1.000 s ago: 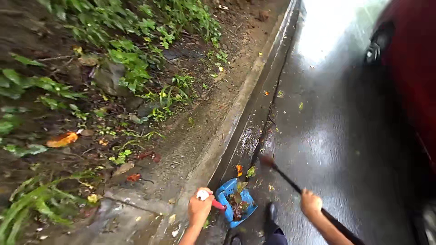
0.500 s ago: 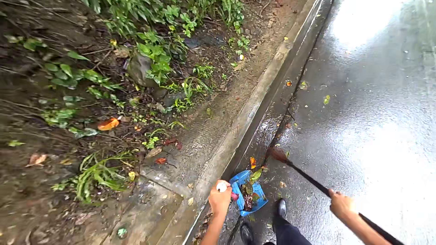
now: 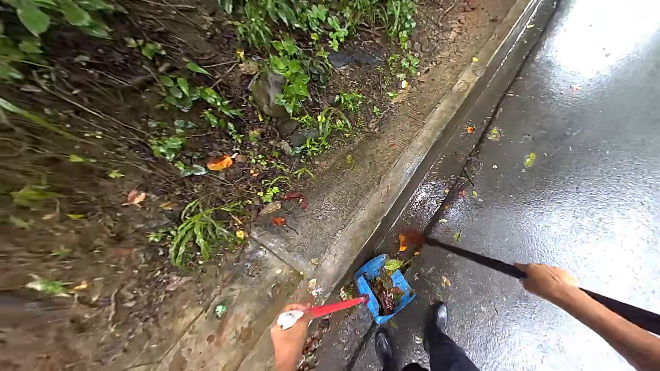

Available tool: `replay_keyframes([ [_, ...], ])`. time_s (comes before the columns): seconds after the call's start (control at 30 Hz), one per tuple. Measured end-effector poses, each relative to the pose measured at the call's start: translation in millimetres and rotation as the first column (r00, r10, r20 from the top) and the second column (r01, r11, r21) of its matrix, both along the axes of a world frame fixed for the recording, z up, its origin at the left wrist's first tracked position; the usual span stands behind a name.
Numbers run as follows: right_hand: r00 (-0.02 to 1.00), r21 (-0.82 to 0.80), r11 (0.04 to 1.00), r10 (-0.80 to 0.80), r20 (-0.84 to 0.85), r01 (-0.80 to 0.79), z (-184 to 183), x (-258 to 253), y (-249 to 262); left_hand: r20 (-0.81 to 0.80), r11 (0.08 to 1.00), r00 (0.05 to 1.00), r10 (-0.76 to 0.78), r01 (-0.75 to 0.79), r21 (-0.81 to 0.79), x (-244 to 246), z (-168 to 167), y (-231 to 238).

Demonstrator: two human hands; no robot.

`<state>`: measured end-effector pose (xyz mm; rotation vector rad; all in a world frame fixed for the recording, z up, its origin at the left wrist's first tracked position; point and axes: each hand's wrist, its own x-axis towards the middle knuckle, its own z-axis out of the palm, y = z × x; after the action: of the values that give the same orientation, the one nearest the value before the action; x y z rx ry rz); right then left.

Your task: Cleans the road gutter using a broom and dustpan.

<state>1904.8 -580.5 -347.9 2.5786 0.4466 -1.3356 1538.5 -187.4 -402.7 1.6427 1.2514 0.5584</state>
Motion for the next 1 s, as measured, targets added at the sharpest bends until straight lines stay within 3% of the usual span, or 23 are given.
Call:
replay_keyframes([
  [0.1, 0.990, -0.045, 0.990, -0.129, 0.054, 0.131, -54, -10, 60, -0.108, 0.999, 0.994, -0.033, 0.031, -0.018, 17, 4, -9],
  [0.2, 0.999, -0.123, 0.991, -0.043, 0.008, 0.044, -90, -57, 94, -0.226, 0.997, 0.971, -0.075, 0.069, -0.033, 42, -5, -17],
  [0.27, 0.994, -0.124, 0.989, 0.068, -0.091, -0.079, -82, -90, 88, -0.306, 0.995, 0.948, -0.088, 0.072, -0.063, 54, -5, -13],
  [0.37, 0.978, -0.085, 0.985, 0.136, -0.160, -0.151, -54, -87, 44, -0.346, 0.994, 0.935, -0.076, 0.046, -0.094, 69, -10, -7],
  [0.57, 0.997, -0.097, 0.995, 0.031, -0.065, -0.037, 10, -89, -9, -0.163, 0.994, 0.987, -0.003, -0.015, -0.105, 52, -24, 8],
  [0.63, 0.997, -0.115, 0.990, -0.080, 0.000, 0.079, 0, -99, -8, -0.133, 0.994, 0.991, 0.013, -0.027, -0.104, 45, -26, 9],
  [0.73, 0.970, -0.128, 0.961, -0.241, 0.038, 0.244, -54, -140, 20, -0.102, 0.995, 0.995, -0.002, -0.008, -0.096, 39, -26, 6],
  [0.8, 0.975, -0.150, 0.967, -0.216, -0.061, 0.205, -72, -179, 42, -0.072, 0.994, 0.997, -0.013, 0.005, -0.108, 37, -25, 1],
  [0.9, 0.973, -0.108, 0.989, -0.118, -0.200, 0.098, -62, -234, 52, -0.046, 0.992, 0.999, -0.026, 0.020, -0.123, 25, -26, 8],
  [1.0, 0.960, -0.072, 0.984, -0.176, -0.219, 0.164, -21, -253, 7, -0.048, 0.984, 0.999, -0.021, 0.012, -0.176, -5, -25, 25],
])
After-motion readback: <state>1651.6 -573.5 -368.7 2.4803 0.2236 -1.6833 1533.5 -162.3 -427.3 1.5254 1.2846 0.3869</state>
